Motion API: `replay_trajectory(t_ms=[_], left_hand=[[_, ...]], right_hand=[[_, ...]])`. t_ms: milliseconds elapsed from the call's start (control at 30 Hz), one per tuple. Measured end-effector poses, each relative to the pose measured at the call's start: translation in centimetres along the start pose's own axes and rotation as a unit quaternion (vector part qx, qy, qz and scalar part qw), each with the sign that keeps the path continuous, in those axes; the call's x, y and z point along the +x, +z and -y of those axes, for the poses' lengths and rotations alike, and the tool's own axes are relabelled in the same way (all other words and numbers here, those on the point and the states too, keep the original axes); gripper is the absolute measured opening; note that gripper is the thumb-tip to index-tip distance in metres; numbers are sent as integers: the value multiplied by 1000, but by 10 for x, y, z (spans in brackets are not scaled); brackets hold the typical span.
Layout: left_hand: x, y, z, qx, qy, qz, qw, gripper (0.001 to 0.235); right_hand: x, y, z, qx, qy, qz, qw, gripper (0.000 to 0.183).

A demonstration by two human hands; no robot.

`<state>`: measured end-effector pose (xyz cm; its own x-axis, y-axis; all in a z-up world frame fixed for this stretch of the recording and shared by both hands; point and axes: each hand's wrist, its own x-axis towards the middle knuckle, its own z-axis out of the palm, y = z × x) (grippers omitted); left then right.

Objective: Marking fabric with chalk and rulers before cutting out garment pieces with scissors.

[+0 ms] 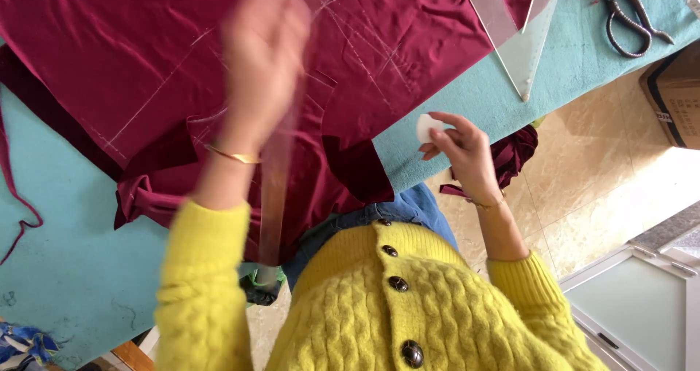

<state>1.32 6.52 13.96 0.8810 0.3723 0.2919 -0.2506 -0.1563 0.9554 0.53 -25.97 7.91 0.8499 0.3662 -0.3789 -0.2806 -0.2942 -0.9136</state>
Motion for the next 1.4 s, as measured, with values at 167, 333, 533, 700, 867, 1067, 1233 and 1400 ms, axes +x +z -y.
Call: replay_trajectory(t_ms=[167, 333, 533, 700, 867, 1067, 1233, 1400], left_hand=[[26, 0, 40, 14, -41, -6, 999, 17], [34, 3, 101, 35, -96, -13, 995, 10], [18, 25, 150, 49, -157, -4, 986, 9], [-16, 52, 130, 410, -82, -15, 909, 86], [-84, 79, 114, 526, 15, 176, 832, 107], [-92, 88, 99, 565, -26, 244, 788, 133], [-89, 88, 97, 553, -31, 248, 795, 131], [-89, 89, 98, 562, -22, 235, 793, 130]], right_hand=[[-7, -37, -36, 40, -56, -80, 994, 24], [-5, -73, -65, 102, -87, -163, 977, 17], [-5, -63, -47, 108, -40, -205, 972, 17], [-8, -50, -50, 82, -44, -174, 980, 15], [-4, -43, -45, 36, -22, -168, 985, 12], [12, -27, -28, 67, -61, -116, 989, 19], [33, -24, -41, 80, -99, -96, 987, 40], [46, -20, -27, 85, -94, -91, 988, 17]])
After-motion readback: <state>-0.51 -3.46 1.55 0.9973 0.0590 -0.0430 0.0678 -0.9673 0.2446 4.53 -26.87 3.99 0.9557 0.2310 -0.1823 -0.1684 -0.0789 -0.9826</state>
